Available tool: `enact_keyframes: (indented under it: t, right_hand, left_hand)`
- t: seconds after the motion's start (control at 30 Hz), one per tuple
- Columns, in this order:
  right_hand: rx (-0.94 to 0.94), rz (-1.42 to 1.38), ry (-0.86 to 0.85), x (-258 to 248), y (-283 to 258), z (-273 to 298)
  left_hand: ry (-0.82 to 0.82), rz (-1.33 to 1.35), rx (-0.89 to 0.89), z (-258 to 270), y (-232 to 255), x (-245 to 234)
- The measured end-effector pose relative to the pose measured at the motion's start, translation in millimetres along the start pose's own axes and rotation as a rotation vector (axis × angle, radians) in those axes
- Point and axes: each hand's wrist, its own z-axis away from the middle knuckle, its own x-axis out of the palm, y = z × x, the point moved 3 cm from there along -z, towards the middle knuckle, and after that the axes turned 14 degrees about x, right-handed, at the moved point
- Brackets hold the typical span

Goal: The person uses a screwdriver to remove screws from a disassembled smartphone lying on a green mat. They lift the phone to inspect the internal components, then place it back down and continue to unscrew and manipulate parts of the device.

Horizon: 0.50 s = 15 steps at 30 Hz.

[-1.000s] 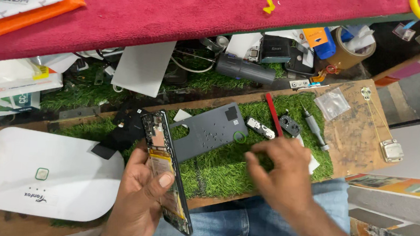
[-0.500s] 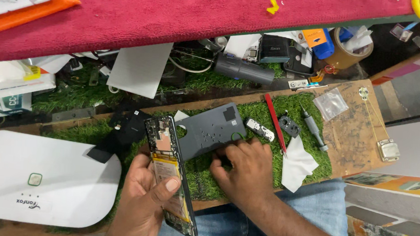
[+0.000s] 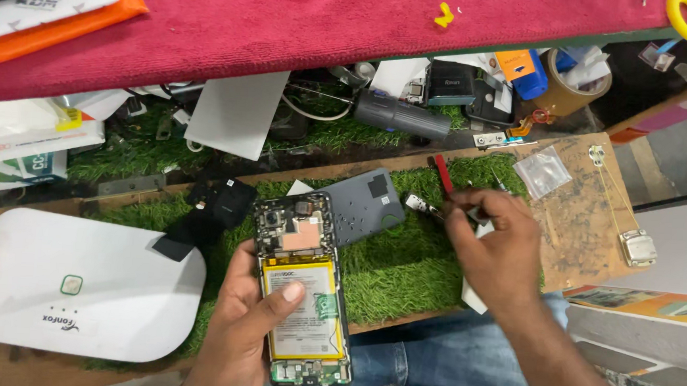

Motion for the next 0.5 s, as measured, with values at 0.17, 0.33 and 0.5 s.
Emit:
enact_keyframes:
  t: [0.17,0.33,0.5]
  right_hand:
    - [0.035,0.057,-0.03,-27,26,15]
    - [0.432,-0.168,-0.267,-23,25,58]
    - [0.418,-0.431,-0.539,-6,13,85]
  left_hand:
    - [-0.122,0.164,0.037,4,1,16]
    - [-0.142,0.142,0.029,8,2,26]
    - [-0.118,0.172,0.008,16,1,39]
